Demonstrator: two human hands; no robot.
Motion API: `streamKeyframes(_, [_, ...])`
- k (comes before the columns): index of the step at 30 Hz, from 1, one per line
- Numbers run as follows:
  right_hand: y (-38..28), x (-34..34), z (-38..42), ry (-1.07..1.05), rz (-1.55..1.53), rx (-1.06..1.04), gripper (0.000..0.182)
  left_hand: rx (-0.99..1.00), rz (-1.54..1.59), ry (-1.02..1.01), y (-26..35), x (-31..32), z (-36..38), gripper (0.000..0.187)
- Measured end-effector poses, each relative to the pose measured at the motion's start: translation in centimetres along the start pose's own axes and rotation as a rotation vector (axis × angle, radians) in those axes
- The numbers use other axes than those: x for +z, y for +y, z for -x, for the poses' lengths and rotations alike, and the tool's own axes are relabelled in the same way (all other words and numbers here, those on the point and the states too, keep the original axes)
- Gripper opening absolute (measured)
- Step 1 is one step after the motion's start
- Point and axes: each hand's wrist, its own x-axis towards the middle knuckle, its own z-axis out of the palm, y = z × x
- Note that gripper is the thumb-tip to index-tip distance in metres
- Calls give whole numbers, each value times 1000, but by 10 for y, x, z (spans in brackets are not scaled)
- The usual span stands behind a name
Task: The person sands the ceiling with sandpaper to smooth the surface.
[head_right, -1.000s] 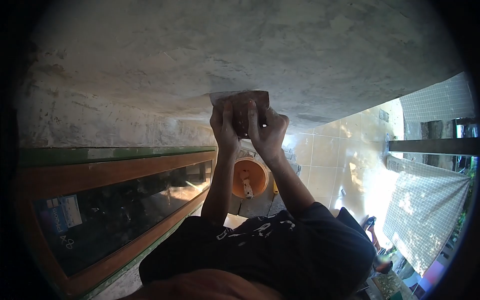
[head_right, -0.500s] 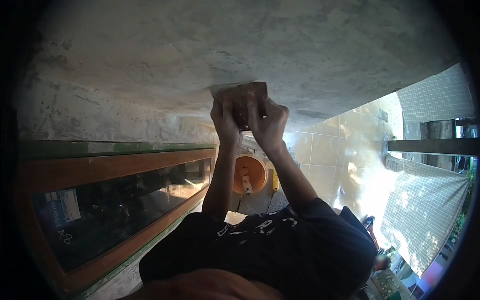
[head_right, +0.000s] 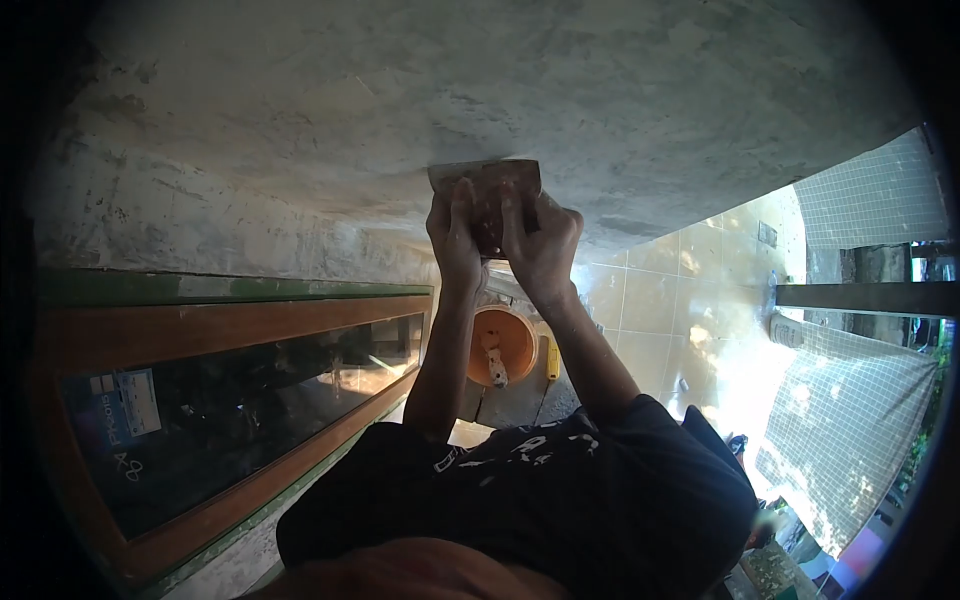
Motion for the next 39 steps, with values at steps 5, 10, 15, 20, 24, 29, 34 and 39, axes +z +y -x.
streamKeyframes(5, [-7,0,-8,-65,32,-15,30,65,43,16,22,15,-6,23])
streamKeyframes(10, [-8,2,-7,-61,2,-23,30,43,-16,47,10,7,-3,26])
streamKeyframes(15, [-11,0,-8,-143,4,-8,28,62,30,86,15,12,-2,25])
streamKeyframes(20, [25,-19,8,3,-234,76,31,171,-250,-73,-7,13,13,26])
streamKeyframes(24, [31,-27,0,-21,-147,97,31,96,-241,-140,-1,21,14,27])
streamKeyframes(29, [28,-18,0,117,-128,-80,32,197,-163,-56,-3,29,12,29])
streamKeyframes(34, [15,-17,-9,32,-54,-51,32,128,-66,-69,19,36,8,29])
streamKeyframes(39, [14,-27,-4,25,-4,-11,32,93,-153,-97,7,28,9,27])
